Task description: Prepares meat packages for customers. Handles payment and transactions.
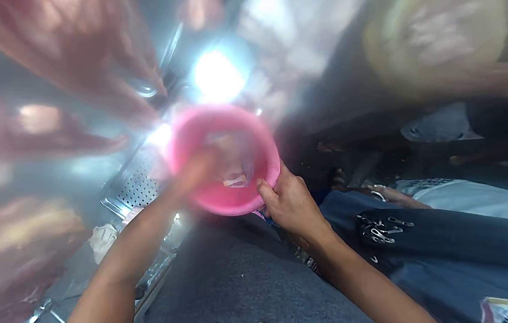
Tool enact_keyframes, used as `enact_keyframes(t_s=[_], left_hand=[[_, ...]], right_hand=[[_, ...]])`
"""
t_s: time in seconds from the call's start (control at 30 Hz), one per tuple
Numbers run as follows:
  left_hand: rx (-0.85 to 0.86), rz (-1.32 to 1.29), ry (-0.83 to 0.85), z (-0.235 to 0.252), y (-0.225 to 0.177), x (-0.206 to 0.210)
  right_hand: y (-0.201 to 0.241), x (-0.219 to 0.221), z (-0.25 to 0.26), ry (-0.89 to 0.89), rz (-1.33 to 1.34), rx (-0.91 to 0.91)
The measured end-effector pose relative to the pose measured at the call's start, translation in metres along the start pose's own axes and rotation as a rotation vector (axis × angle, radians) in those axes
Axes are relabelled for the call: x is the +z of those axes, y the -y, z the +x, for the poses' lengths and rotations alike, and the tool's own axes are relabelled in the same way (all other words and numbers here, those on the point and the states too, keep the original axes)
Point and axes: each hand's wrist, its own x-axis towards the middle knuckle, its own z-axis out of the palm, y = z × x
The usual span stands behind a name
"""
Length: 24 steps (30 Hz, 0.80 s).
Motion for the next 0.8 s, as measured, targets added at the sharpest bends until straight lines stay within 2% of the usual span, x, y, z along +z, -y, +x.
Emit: enact_keyframes(t_s=[0.07,0.23,0.37,0.5,0.67,0.8], left_hand=[[-0.043,-0.054,0.015,0.008,0.003,0.001],[-0.073,-0.1,-0.164,0.012,0.015,0.012],[-0.193,-0.07,-0.129,0.011,0.012,0.015],[-0.119,-0.157,-0.097,0.005,0.014,0.011],[0.022,-0.226,-0.178,-0.002,0.029,0.011],[-0.078,-0.185,-0.211,0.0,0.04,-0.001]], right_hand=[[-0.001,-0.001,0.004,0.03,-0.009,-0.004],[0.002,0.002,0.009,0.035,-0.075,-0.058],[0.012,0.009,0.006,0.022,-0.132,-0.063],[0.013,0.015,0.01,0.019,-0.151,-0.032],[0.022,0.029,0.019,-0.037,-0.194,-0.016],[0.039,0.037,0.036,-0.069,-0.23,-0.02]])
